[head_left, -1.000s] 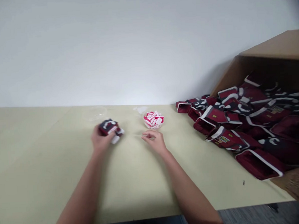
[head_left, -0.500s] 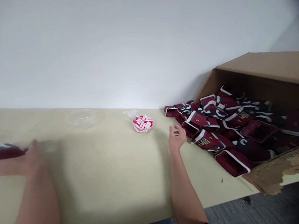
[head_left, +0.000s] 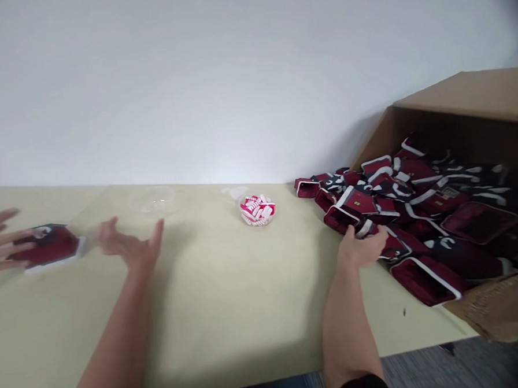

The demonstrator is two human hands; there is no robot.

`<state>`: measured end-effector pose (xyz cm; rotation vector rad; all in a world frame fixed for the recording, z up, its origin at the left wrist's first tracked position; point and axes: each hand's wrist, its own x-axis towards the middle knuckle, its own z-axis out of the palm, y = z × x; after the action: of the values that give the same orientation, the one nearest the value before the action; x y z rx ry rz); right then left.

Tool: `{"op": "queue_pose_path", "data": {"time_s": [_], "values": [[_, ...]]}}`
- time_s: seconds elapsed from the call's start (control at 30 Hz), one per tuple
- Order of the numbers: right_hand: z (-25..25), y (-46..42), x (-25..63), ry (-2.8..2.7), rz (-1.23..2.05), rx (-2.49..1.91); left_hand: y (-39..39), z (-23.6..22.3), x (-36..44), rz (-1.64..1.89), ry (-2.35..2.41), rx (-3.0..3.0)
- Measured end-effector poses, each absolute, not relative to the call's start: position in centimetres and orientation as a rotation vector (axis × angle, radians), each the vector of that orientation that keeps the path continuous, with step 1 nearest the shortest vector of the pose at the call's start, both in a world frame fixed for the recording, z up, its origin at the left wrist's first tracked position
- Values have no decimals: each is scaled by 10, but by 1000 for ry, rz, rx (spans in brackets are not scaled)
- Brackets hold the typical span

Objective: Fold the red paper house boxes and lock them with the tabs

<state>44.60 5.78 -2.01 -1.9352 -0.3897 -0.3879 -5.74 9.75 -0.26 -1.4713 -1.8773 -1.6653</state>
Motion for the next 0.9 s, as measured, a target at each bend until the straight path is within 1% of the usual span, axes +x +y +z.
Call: {"op": "queue_pose_path", "data": {"time_s": [0.07, 0.13, 0.27, 0.37, 0.47, 0.57, 0.63, 0.7, 0.8, 0.9], "values": [[-22, 55, 454, -354, -333, -1989, 97, -5, -36, -1613, -1774, -1557], [-24, 55, 458, -380, -344, -1995, 94, -7, -18, -1575, -1684, -1719], [-21, 60, 455, -452, -522, -1897, 86, -9, 1, -1505, -1633, -1984], [-14, 67, 435, -535, -657, -1734, 82, -6, 10, -1549, -1652, -2074], [-7, 72, 392, -813, -749, -1528, 77, -3, 20, -1788, -1713, -2157], [-10, 72, 333, -1242, -774, -1356, 73, -7, 31, -2240, -1856, -2323], [-14, 68, 295, -1630, -797, -1104, 72, -11, 37, -2569, -1914, -2494], [-17, 62, 264, -1893, -795, -825, 72, -14, 40, -2808, -1894, -2639], [-17, 56, 237, -1998, -768, -620, 72, -15, 42, -2963, -1823, -2649], [-18, 55, 229, -2031, -715, -517, 72, -13, 40, -2938, -1919, -2566]]}}
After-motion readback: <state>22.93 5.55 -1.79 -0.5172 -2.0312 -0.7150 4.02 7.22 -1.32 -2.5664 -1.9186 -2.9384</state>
